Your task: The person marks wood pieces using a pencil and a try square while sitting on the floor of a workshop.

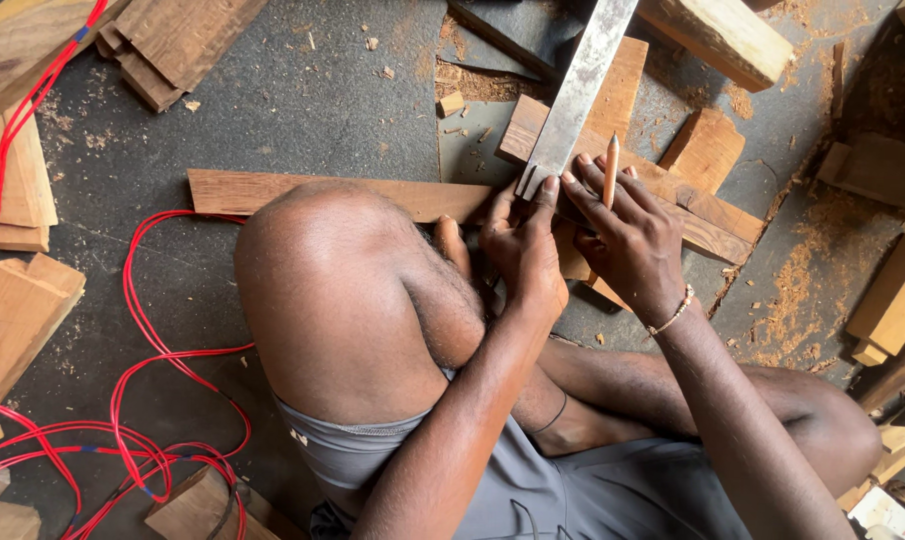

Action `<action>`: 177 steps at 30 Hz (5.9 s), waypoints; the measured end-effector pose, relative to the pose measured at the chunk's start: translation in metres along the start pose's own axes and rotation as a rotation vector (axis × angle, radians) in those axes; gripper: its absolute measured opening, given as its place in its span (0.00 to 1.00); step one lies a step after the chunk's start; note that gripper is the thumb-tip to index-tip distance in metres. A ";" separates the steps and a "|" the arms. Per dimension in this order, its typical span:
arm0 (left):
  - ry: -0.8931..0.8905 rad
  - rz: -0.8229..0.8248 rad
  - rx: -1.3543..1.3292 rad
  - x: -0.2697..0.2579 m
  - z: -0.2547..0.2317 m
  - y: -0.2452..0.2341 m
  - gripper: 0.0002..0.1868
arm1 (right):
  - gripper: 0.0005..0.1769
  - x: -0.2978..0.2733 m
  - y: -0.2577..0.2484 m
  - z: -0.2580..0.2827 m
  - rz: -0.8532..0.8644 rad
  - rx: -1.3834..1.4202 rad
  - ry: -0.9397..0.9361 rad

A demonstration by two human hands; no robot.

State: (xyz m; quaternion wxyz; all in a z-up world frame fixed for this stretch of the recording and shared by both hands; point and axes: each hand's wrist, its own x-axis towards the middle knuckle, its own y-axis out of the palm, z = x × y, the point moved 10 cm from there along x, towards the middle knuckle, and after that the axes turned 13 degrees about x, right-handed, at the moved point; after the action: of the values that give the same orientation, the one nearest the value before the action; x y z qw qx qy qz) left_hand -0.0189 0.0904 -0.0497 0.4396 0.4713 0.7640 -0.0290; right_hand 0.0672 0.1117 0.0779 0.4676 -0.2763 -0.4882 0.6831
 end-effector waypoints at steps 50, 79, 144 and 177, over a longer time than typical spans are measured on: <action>1.278 0.505 2.401 -0.012 -0.030 0.098 0.49 | 0.32 -0.016 0.004 -0.029 -0.107 0.135 0.067; 1.573 0.607 1.953 0.007 0.026 0.121 0.32 | 0.21 -0.044 0.010 -0.033 -0.316 0.118 0.080; 1.603 0.562 2.011 0.009 0.025 0.119 0.33 | 0.17 -0.037 0.002 -0.021 -0.381 0.018 -0.011; 1.493 0.648 1.953 0.004 0.022 0.117 0.36 | 0.11 -0.046 0.011 -0.025 -0.424 0.008 -0.026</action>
State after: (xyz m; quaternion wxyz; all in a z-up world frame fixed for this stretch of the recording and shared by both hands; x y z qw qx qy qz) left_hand 0.0820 0.1475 -0.0223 -0.6378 0.6641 0.3362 -0.1980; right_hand 0.1032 0.0794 0.0549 0.5957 -0.1567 -0.5389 0.5746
